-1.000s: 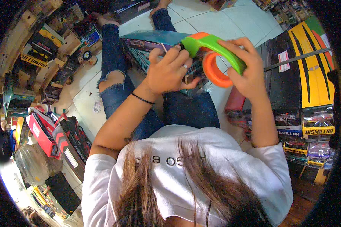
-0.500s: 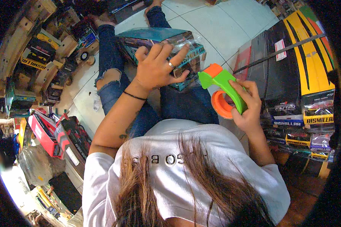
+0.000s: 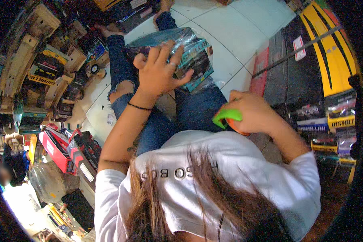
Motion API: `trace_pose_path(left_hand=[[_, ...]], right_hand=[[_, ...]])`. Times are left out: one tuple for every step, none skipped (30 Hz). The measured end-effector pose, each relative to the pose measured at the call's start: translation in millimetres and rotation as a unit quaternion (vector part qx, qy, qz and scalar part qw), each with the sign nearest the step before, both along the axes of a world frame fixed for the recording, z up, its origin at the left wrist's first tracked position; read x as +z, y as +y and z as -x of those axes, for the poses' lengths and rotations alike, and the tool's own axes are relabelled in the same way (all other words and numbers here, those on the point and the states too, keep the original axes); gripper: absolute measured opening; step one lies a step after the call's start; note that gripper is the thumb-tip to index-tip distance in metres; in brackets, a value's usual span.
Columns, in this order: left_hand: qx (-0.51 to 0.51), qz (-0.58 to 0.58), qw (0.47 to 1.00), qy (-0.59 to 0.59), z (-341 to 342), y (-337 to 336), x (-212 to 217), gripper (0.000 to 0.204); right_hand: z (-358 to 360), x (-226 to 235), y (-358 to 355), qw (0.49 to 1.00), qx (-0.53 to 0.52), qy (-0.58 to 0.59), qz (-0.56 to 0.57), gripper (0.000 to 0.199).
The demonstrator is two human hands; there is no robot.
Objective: The person sits on the floor and wraps a wooden toy truck in clear plastic film, then seals it with tape. The person repeats the process with a second toy truck, wrapping and taping each one individually.
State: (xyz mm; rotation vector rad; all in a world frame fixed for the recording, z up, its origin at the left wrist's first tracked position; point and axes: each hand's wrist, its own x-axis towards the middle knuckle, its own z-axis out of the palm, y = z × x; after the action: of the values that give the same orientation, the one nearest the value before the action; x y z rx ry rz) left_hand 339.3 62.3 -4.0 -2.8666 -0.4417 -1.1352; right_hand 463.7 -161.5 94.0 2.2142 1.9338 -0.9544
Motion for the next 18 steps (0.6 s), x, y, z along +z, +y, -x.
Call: trace_pose_path(left_hand=[[-0.033,-0.116,0.992,-0.023,1,-1,0,0.051],[-0.051,-0.203,0.978,-0.011,2,-2,0,0.048],[-0.065,-0.291,0.954,-0.009,2,-4,1,0.045],[-0.043,-0.356,0.933,0.033,2,-7,2,0.046],[-0.015,-0.41,0.909,0.069,3,-10,3,0.047],[0.014,-0.46,0.882,0.106,4,-13,4,0.048],[0.04,-0.532,0.838,0.119,5,-13,6,0.05],[-0.003,-0.524,0.82,0.23,7,-14,8,0.056],[-0.051,-0.387,0.899,0.197,10,-11,10,0.061],[-0.109,-0.273,0.944,0.15,12,-6,13,0.067],[-0.143,-0.131,0.974,0.117,15,0,15,0.074],[-0.083,-0.063,0.994,0.042,19,7,15,0.097],[-0.118,-0.02,0.992,0.035,22,13,14,0.1],[-0.128,0.045,0.99,0.041,25,20,10,0.104],[-0.134,0.112,0.982,0.065,27,25,4,0.107],[-0.179,0.139,0.972,0.06,30,29,-4,0.108],[-0.231,0.15,0.958,0.074,30,30,-14,0.108],[-0.29,0.273,0.917,0.002,33,39,-23,0.111]], right_hand=[[-13,-14,-6,0.99,-0.084,-0.021,-0.114,0.027],[-30,-31,-15,0.958,-0.168,-0.015,-0.232,0.031],[-49,-55,-19,0.884,-0.259,-0.011,-0.39,0.036],[-72,-84,-21,0.851,-0.304,-0.051,-0.425,0.038],[-90,-120,-20,0.779,-0.341,-0.087,-0.519,0.041],[-109,-159,-14,0.764,-0.408,-0.103,-0.489,0.043],[-120,-200,-10,0.744,-0.471,-0.094,-0.465,0.044],[-128,-239,-4,0.699,-0.554,-0.003,-0.453,0.045],[-133,-274,3,0.656,-0.634,0.109,-0.395,0.044],[-133,-303,11,0.658,-0.628,0.113,-0.4,0.047],[-132,-322,16,0.647,-0.657,0.116,-0.368,0.05],[-131,-331,21,0.714,-0.608,0.002,-0.348,0.049],[-128,-332,27,0.744,-0.584,-0.112,-0.306,0.049],[-125,-325,34,0.752,-0.555,-0.252,-0.251,0.048],[-125,-311,45,0.765,-0.547,-0.044,-0.336,0.053],[-125,-293,62,0.741,-0.519,0.137,-0.403,0.057],[-125,-273,80,0.686,-0.442,0.306,-0.49,0.062],[-124,-255,99,0.702,-0.425,0.432,-0.375,0.063]])
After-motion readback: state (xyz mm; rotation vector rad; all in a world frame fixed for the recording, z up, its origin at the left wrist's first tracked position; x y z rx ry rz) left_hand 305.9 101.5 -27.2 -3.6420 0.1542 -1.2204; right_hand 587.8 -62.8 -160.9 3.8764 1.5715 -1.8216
